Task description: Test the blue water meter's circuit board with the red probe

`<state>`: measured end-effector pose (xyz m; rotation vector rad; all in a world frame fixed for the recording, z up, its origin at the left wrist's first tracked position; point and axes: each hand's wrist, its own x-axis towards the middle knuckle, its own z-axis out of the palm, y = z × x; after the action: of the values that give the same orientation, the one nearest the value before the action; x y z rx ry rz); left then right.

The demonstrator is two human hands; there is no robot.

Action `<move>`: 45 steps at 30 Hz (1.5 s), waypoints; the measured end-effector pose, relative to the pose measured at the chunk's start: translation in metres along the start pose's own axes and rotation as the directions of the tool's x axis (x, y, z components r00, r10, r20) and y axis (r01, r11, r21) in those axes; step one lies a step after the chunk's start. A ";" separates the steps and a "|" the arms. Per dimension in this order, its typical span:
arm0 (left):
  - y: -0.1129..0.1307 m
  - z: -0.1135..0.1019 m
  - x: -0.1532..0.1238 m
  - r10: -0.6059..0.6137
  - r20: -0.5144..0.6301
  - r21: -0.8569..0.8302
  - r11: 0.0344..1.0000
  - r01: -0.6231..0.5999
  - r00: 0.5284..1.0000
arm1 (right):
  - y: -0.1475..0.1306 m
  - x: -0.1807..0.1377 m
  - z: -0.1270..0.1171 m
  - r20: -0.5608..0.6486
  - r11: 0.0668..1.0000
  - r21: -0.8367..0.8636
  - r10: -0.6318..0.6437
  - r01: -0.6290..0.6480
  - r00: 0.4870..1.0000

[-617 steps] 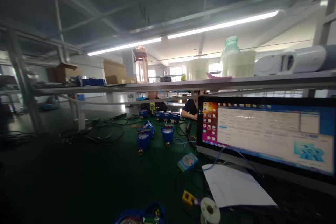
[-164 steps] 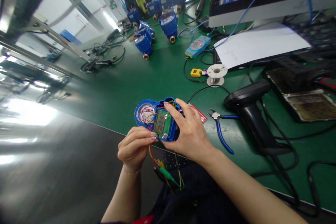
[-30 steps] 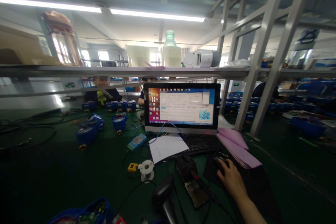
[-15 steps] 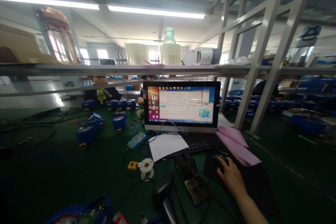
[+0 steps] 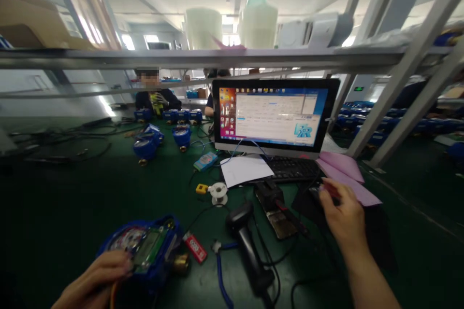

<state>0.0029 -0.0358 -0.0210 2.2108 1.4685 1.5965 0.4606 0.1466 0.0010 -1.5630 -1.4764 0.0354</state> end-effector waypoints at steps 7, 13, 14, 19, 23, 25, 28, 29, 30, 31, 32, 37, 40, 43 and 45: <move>0.006 0.003 0.006 0.028 -0.054 -0.017 0.999 -0.029 0.998 | -0.117 -0.111 0.049 0.738 0.852 -0.270 -0.118 0.450 0.665; 0.004 0.003 0.002 -0.007 -0.059 -0.043 0.999 0.004 0.998 | -0.116 -0.111 0.064 0.819 0.933 -0.188 -0.024 0.307 0.574; 0.004 0.003 0.002 -0.011 -0.060 -0.048 0.999 0.008 0.998 | -0.118 -0.109 0.060 0.833 0.962 -0.072 -0.087 0.264 0.546; 0.006 0.004 0.003 -0.017 -0.065 -0.039 0.999 0.014 0.998 | -0.139 -0.113 0.041 0.850 0.919 0.390 -0.381 0.050 0.365; 0.008 0.004 0.003 -0.017 -0.067 -0.042 0.999 0.014 0.998 | -0.147 -0.121 0.045 0.857 0.892 0.451 -0.431 -0.008 0.281; 0.010 0.004 0.003 -0.011 -0.066 -0.042 0.999 0.008 0.998 | -0.146 -0.122 0.049 0.854 0.888 0.460 -0.439 -0.012 0.280; 0.010 0.004 0.003 -0.018 -0.066 -0.047 0.999 0.015 0.998 | -0.145 -0.121 0.051 0.852 0.886 0.463 -0.439 -0.016 0.286; 0.010 0.004 0.003 -0.021 -0.067 -0.048 0.999 0.018 0.998 | -0.145 -0.121 0.051 0.852 0.887 0.460 -0.436 -0.018 0.289; 0.010 0.004 0.003 -0.023 -0.068 -0.050 0.999 0.019 0.997 | -0.145 -0.120 0.051 0.853 0.888 0.459 -0.434 -0.020 0.290; 0.009 0.004 0.002 -0.025 -0.068 -0.051 0.998 0.022 0.997 | -0.145 -0.121 0.051 0.853 0.889 0.458 -0.433 -0.021 0.291; 0.008 0.004 0.002 -0.026 -0.067 -0.053 0.998 0.023 0.997 | -0.145 -0.121 0.051 0.853 0.889 0.457 -0.431 -0.021 0.293; 0.006 0.003 -0.002 -0.027 -0.061 -0.057 0.998 0.023 0.998 | -0.145 -0.123 0.051 0.847 0.888 0.460 -0.436 -0.007 0.304; 0.007 0.003 -0.001 -0.021 -0.063 -0.051 0.999 0.018 0.998 | -0.146 -0.120 0.049 0.851 0.893 0.450 -0.438 0.028 0.291; 0.009 0.003 0.001 -0.021 -0.065 -0.041 0.999 0.018 0.998 | -0.141 -0.115 0.049 0.884 0.937 0.331 -0.349 0.110 0.310; 0.009 0.003 0.002 -0.019 -0.062 -0.030 0.999 0.017 0.998 | -0.130 -0.112 0.055 0.884 0.965 0.180 -0.245 0.192 0.398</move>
<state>0.0111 -0.0385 -0.0165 2.1451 1.4650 1.6849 0.2989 0.0675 -0.0103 -1.2939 -2.4966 0.9065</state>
